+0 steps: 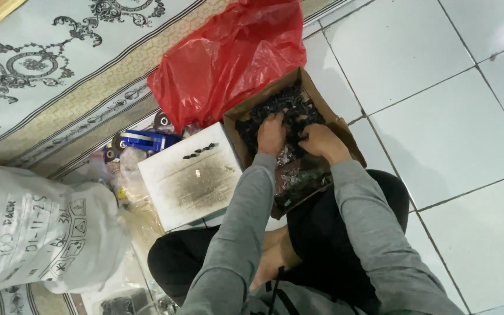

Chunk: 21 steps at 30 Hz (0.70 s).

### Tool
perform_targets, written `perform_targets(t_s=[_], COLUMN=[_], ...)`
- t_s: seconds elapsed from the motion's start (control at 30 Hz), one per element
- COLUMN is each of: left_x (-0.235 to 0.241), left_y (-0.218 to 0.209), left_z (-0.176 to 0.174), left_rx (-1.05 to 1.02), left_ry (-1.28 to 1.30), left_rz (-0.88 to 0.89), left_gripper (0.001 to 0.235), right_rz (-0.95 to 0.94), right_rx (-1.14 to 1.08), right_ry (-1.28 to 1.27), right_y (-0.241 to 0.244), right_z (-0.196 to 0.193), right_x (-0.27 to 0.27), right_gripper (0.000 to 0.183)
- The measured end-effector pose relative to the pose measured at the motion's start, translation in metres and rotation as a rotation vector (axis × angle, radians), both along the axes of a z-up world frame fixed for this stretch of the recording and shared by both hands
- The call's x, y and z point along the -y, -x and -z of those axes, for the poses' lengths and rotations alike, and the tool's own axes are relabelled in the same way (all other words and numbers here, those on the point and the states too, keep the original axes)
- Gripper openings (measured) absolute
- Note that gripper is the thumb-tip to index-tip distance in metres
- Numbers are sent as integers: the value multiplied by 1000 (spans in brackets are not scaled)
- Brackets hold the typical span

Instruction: Sorting and packaging small black components into a slotted tray and plastic bags while sitting on the floor.

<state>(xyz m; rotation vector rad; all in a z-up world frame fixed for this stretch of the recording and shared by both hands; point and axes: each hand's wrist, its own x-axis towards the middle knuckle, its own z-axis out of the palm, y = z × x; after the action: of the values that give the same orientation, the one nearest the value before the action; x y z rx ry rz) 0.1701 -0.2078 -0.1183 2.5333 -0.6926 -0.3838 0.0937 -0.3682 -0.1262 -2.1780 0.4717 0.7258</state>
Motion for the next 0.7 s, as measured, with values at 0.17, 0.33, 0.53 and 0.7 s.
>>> perform_targets(t_s=[0.17, 0.33, 0.53, 0.7], left_x=[-4, -8, -8, -11], left_y=[-3, 13, 40, 44], left_z=[28, 94, 81, 115], left_rx=[-143, -546, -544, -561], left_ry=[177, 751, 752, 709], left_rz=[-189, -407, -409, -456], left_gripper=[31, 19, 18, 16], right_rz=[61, 190, 264, 185], right_rx=[26, 166, 208, 71], right_ry=[-25, -94, -171, -97], right_y=[-3, -14, -9, -4], right_z=[-8, -5, -25, 3], right_x=[-2, 0, -4, -6], right_gripper=[49, 43, 34, 40])
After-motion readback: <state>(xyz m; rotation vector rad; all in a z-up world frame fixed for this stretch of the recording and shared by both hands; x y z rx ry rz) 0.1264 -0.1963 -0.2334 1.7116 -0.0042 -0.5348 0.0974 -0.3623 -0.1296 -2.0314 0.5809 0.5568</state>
